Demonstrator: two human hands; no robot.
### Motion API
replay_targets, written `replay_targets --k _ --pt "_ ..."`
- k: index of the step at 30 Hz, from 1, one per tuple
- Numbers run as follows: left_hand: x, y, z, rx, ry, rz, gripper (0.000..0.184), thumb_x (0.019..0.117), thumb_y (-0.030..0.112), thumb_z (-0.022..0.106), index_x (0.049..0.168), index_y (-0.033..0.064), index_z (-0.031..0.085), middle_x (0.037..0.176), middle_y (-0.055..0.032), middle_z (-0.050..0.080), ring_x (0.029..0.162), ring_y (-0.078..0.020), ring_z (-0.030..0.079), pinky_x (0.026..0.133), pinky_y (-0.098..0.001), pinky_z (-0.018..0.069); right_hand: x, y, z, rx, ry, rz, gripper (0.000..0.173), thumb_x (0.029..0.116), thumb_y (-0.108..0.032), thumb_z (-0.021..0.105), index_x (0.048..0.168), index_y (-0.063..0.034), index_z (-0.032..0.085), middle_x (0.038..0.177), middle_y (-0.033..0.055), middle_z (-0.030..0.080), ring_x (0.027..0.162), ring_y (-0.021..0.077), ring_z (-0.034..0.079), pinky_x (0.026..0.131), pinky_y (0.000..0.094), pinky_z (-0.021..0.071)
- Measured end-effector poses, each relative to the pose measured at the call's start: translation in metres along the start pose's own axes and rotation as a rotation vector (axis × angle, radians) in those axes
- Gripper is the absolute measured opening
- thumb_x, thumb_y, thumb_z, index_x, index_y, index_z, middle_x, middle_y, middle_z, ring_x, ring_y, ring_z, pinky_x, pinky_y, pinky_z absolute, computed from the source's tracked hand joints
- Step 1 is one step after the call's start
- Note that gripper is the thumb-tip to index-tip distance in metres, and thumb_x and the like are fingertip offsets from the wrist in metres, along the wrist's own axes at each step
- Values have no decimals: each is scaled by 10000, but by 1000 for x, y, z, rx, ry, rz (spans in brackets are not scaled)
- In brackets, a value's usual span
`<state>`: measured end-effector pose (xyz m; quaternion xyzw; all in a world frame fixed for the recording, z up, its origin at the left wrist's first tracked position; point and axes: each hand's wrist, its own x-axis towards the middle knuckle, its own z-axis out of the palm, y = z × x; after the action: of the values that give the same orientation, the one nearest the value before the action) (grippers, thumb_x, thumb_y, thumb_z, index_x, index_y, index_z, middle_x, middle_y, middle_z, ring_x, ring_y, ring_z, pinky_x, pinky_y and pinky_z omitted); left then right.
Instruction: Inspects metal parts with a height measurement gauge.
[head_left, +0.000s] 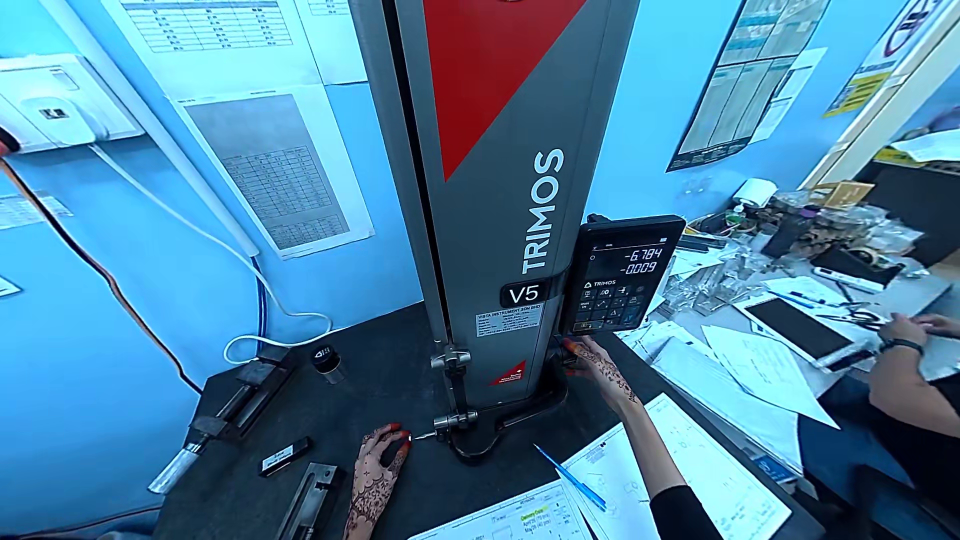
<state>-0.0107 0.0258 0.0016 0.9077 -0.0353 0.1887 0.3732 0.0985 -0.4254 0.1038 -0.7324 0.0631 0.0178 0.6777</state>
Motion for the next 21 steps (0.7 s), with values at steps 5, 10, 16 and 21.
replay_targets --k 5,10,16,21 --pt "1 2 -2 -8 -10 -3 270 891 313 684 1040 128 812 1237 -104 722 1213 -319 639 1031 -490 495 5 0 2 8 22 14 399 1070 -305 517 1372 -46 547 1112 161 676 874 223 689 750 381 585" --pt "0 0 -1 -15 -14 -2 272 894 323 682 1040 136 815 1245 -101 719 1224 -314 631 1031 -476 494 5 0 0 22 3 12 431 1056 -320 543 1386 -43 527 1154 155 672 921 215 694 775 376 588" --pt "0 -2 0 -15 -5 4 273 887 319 687 1032 128 817 1237 -109 722 1220 -323 636 1055 -484 481 0 7 1 23 -3 -38 445 1064 -321 516 1416 -50 492 1246 135 652 1055 224 675 831 396 579" --pt "0 -3 2 -16 -1 7 277 885 337 688 1027 140 821 1227 -99 727 1215 -315 640 1065 -475 477 2 6 1 -31 16 -19 483 1066 -368 501 1429 -49 494 1245 169 645 1028 244 678 811 407 580"
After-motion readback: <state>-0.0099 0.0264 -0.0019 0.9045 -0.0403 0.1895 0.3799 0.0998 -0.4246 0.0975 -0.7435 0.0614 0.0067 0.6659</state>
